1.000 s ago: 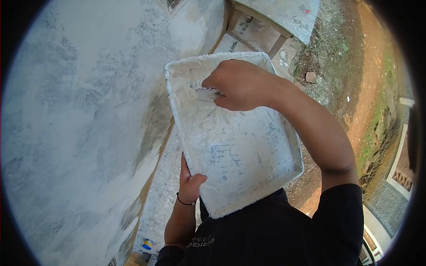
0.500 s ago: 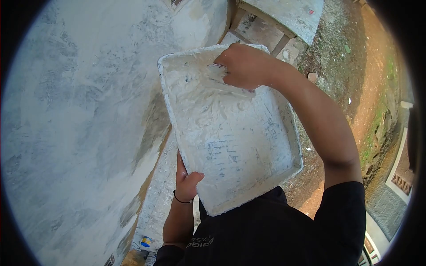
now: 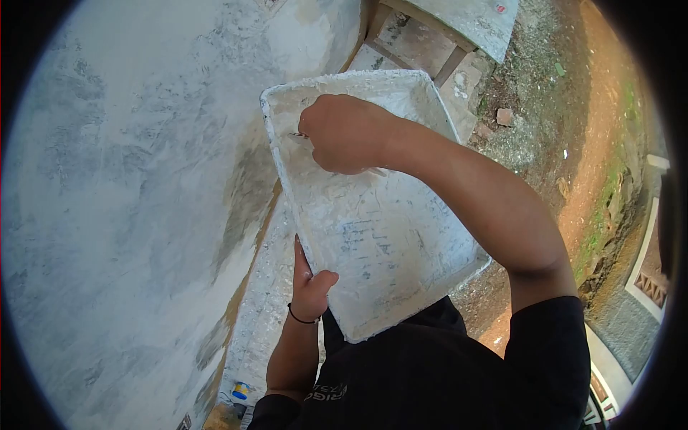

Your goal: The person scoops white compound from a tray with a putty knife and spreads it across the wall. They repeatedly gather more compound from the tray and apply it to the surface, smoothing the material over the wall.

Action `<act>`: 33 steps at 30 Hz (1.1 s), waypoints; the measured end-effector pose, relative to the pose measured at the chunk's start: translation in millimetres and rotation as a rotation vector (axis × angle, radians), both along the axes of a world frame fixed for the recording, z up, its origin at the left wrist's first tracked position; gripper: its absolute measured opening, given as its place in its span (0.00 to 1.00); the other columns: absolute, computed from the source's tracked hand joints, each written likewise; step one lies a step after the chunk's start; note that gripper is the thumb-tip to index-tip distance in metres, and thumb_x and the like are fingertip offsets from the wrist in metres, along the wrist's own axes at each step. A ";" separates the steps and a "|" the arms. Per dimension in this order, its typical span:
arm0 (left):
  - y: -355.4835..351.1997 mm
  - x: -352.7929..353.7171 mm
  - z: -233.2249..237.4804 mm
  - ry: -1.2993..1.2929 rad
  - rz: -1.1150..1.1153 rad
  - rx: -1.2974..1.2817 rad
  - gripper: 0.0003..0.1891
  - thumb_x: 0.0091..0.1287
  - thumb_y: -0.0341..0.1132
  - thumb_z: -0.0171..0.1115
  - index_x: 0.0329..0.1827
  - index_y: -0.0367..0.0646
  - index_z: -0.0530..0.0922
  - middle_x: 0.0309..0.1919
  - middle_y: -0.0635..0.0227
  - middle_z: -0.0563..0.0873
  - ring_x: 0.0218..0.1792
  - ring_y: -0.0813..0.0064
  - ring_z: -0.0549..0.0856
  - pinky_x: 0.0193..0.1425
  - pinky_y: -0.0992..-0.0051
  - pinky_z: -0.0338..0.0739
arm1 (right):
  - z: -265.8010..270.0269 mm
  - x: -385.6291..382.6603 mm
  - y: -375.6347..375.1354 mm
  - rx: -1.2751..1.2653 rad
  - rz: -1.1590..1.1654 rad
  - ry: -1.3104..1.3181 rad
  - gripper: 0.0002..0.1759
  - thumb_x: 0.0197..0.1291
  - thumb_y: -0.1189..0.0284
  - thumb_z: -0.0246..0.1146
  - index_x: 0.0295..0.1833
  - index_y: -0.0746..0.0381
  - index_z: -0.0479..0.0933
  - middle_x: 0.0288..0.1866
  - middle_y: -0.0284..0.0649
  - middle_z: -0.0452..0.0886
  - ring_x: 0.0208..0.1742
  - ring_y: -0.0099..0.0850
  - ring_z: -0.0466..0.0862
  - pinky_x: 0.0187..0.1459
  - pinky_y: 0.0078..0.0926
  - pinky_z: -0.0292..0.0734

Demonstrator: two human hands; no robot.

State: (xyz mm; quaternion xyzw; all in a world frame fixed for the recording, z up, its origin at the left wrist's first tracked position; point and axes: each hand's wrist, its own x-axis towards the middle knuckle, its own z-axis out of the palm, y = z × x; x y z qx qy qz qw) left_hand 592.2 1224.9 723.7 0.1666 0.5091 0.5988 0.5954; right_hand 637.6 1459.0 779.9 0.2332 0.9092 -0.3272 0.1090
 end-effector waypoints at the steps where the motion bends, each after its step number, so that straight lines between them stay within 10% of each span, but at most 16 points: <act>1: -0.2 0.9 -0.6 -0.009 0.006 -0.001 0.44 0.42 0.21 0.45 0.70 0.37 0.44 0.59 0.54 0.68 0.60 0.61 0.71 0.64 0.64 0.64 | -2.4 -0.6 -2.0 -0.007 -0.001 -0.004 0.11 0.44 0.78 0.56 0.35 0.69 0.79 0.32 0.55 0.80 0.40 0.47 0.81 0.44 0.36 0.76; 10: -17.0 2.3 -23.6 -0.045 0.080 -0.080 0.42 0.44 0.21 0.45 0.69 0.37 0.46 0.59 0.58 0.67 0.60 0.66 0.70 0.64 0.67 0.63 | -51.7 12.1 -38.3 -0.267 -0.310 0.257 0.15 0.47 0.72 0.56 0.36 0.74 0.77 0.31 0.55 0.80 0.32 0.47 0.80 0.38 0.35 0.75; 22: -41.0 8.5 -53.0 0.093 0.070 -0.157 0.42 0.43 0.22 0.46 0.69 0.38 0.48 0.59 0.58 0.67 0.59 0.66 0.69 0.64 0.68 0.61 | -130.6 50.7 -91.8 -1.460 -0.920 0.445 0.13 0.54 0.77 0.58 0.45 0.71 0.75 0.38 0.42 0.81 0.33 0.27 0.81 0.34 0.24 0.77; 33: -68.1 1.1 -90.6 -0.018 0.090 -0.366 0.40 0.46 0.21 0.48 0.69 0.36 0.50 0.60 0.59 0.68 0.59 0.67 0.70 0.64 0.69 0.62 | -177.1 81.4 -91.1 -1.679 -1.052 0.502 0.15 0.56 0.78 0.59 0.50 0.68 0.73 0.44 0.42 0.81 0.41 0.28 0.82 0.44 0.26 0.78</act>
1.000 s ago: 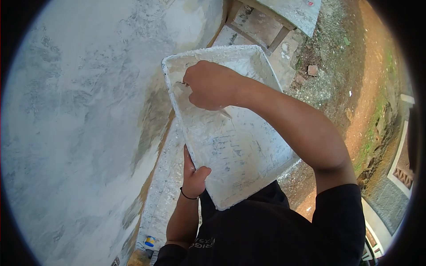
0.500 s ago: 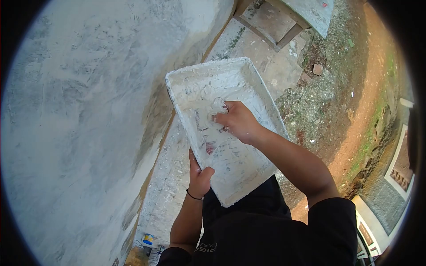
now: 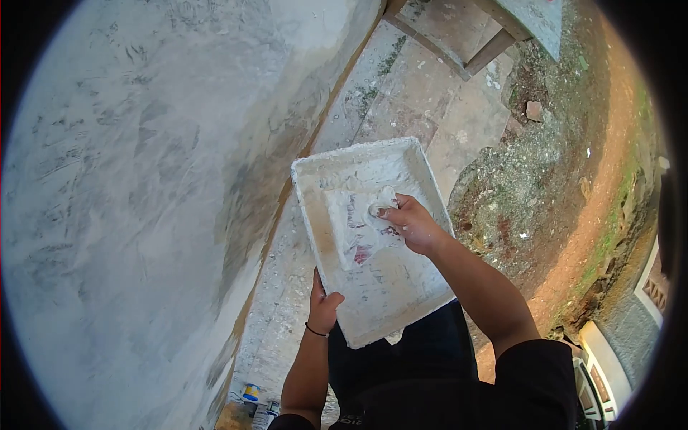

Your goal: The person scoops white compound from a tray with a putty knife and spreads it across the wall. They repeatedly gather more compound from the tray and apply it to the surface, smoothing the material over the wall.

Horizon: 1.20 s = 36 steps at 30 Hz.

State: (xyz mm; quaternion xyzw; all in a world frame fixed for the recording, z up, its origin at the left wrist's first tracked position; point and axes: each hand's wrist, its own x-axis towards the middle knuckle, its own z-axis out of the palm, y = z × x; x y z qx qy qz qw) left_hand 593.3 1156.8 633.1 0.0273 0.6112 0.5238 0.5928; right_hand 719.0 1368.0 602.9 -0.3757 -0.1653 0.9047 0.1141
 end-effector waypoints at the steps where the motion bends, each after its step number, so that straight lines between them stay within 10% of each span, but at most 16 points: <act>1: -7.3 -1.5 -9.3 -0.011 0.001 -0.026 0.40 0.47 0.21 0.48 0.69 0.36 0.51 0.59 0.59 0.69 0.59 0.67 0.70 0.64 0.69 0.63 | -4.0 -0.8 0.5 0.039 -0.047 -0.036 0.14 0.57 0.77 0.59 0.50 0.69 0.73 0.43 0.42 0.81 0.39 0.27 0.82 0.42 0.24 0.78; 19: -52.3 -98.1 -113.5 -0.026 -0.356 -0.420 0.40 0.44 0.21 0.49 0.69 0.40 0.57 0.57 0.64 0.73 0.56 0.71 0.72 0.61 0.74 0.64 | -46.4 -106.9 -28.8 0.114 -0.327 -0.051 0.08 0.61 0.73 0.58 0.43 0.67 0.75 0.31 0.32 0.79 0.28 0.16 0.73 0.30 0.17 0.69; 31: -63.5 -74.9 -99.0 -0.165 -0.415 -0.583 0.41 0.49 0.23 0.57 0.70 0.42 0.52 0.58 0.64 0.69 0.59 0.70 0.69 0.63 0.73 0.61 | -14.9 -44.1 -24.3 -0.090 -0.508 0.134 0.13 0.62 0.75 0.56 0.50 0.68 0.72 0.46 0.40 0.79 0.45 0.27 0.80 0.48 0.26 0.75; 36: -57.0 -77.3 -105.1 0.098 -0.634 -0.534 0.39 0.56 0.32 0.62 0.70 0.40 0.52 0.63 0.61 0.62 0.64 0.69 0.63 0.65 0.72 0.59 | -0.5 -39.4 -22.1 -0.093 -0.565 0.090 0.12 0.62 0.72 0.58 0.47 0.69 0.74 0.40 0.37 0.80 0.37 0.20 0.78 0.39 0.20 0.74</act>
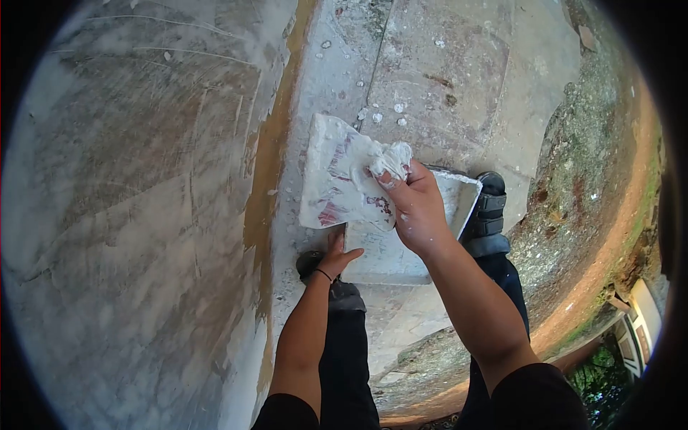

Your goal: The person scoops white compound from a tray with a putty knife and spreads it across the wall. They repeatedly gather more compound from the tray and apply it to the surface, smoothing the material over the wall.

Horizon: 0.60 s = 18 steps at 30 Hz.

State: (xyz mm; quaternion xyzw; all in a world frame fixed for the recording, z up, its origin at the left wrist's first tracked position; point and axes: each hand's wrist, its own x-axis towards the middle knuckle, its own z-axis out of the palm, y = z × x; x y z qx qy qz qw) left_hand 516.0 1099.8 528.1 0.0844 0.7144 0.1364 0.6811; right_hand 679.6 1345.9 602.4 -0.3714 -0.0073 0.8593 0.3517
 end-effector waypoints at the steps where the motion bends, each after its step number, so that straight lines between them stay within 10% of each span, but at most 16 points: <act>1: 2.9 -3.0 -6.0 0.144 -0.183 0.009 0.39 0.57 0.33 0.63 0.70 0.40 0.52 0.62 0.60 0.61 0.62 0.68 0.65 0.63 0.71 0.61 | -4.7 -1.3 -0.6 0.023 0.019 -0.027 0.12 0.62 0.72 0.58 0.47 0.68 0.74 0.38 0.36 0.80 0.36 0.20 0.78 0.38 0.19 0.74; 6: 35.0 6.4 42.2 0.495 -0.343 -0.097 0.32 0.59 0.35 0.61 0.66 0.38 0.59 0.56 0.57 0.67 0.54 0.65 0.72 0.56 0.69 0.68 | 12.5 -6.5 9.1 0.070 0.070 -0.081 0.10 0.62 0.71 0.58 0.43 0.67 0.75 0.31 0.32 0.79 0.29 0.17 0.74 0.31 0.19 0.70; 10: 115.6 54.7 162.0 0.848 -0.283 0.432 0.18 0.64 0.30 0.53 0.57 0.36 0.71 0.39 0.60 0.78 0.43 0.66 0.77 0.49 0.71 0.71 | 59.1 -6.9 49.3 0.224 0.255 -0.372 0.11 0.59 0.72 0.59 0.43 0.69 0.74 0.25 0.35 0.77 0.25 0.18 0.71 0.28 0.20 0.68; 18: 238.3 157.7 378.2 1.006 -0.354 0.843 0.21 0.62 0.38 0.48 0.55 0.35 0.70 0.36 0.55 0.77 0.37 0.62 0.80 0.53 0.59 0.70 | 188.0 -63.8 86.3 0.593 0.120 -0.671 0.13 0.48 0.75 0.62 0.40 0.67 0.70 0.30 0.49 0.74 0.30 0.49 0.76 0.32 0.39 0.71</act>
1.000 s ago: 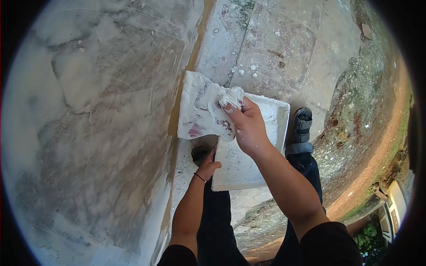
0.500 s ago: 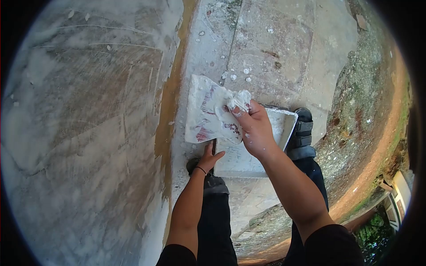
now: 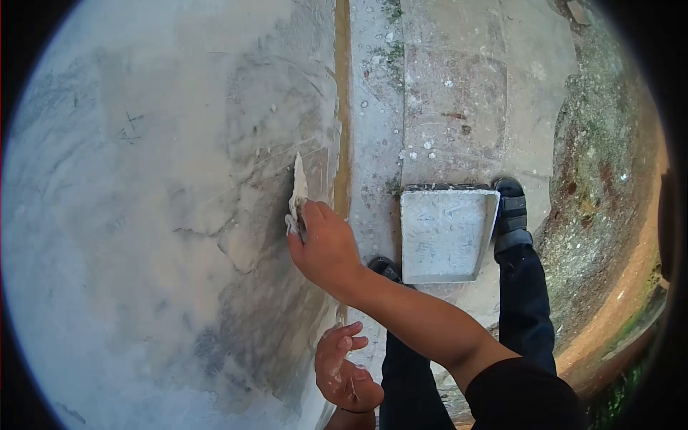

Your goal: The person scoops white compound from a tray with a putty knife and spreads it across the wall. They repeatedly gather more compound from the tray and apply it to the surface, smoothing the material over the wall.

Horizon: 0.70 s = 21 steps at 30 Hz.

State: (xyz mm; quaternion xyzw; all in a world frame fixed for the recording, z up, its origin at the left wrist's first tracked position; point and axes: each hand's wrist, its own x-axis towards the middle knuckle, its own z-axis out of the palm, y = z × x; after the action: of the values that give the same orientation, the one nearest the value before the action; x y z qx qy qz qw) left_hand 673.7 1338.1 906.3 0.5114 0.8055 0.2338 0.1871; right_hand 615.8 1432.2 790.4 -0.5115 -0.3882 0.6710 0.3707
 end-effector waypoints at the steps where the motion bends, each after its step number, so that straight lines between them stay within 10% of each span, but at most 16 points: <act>1: 2.5 1.7 7.4 0.002 -0.012 0.002 0.21 0.62 0.38 0.48 0.55 0.35 0.70 0.36 0.55 0.77 0.37 0.62 0.80 0.53 0.59 0.70 | 12.2 -9.3 -3.9 0.018 0.050 -0.007 0.14 0.48 0.75 0.62 0.40 0.67 0.69 0.33 0.48 0.73 0.33 0.46 0.76 0.35 0.38 0.72; 11: 23.2 20.7 41.2 0.078 -0.060 -0.060 0.21 0.63 0.40 0.46 0.55 0.39 0.70 0.31 0.57 0.77 0.36 0.62 0.81 0.54 0.57 0.69 | 54.8 46.1 -18.5 0.034 0.102 0.282 0.20 0.45 0.74 0.63 0.47 0.69 0.71 0.34 0.48 0.74 0.36 0.47 0.76 0.37 0.35 0.73; 21: 10.8 13.8 11.5 -0.064 0.079 -0.190 0.21 0.63 0.38 0.48 0.55 0.33 0.69 0.31 0.55 0.79 0.36 0.59 0.81 0.51 0.59 0.71 | -126.2 -11.2 -18.7 -0.587 0.112 1.000 0.11 0.61 0.78 0.54 0.49 0.66 0.74 0.45 0.35 0.80 0.45 0.21 0.77 0.49 0.21 0.71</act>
State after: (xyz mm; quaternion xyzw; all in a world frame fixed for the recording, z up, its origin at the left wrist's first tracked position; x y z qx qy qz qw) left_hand 687.5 1348.9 917.8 0.4513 0.8373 0.1800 0.2509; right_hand 604.5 1413.5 664.1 -0.1924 0.0098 0.9290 0.3159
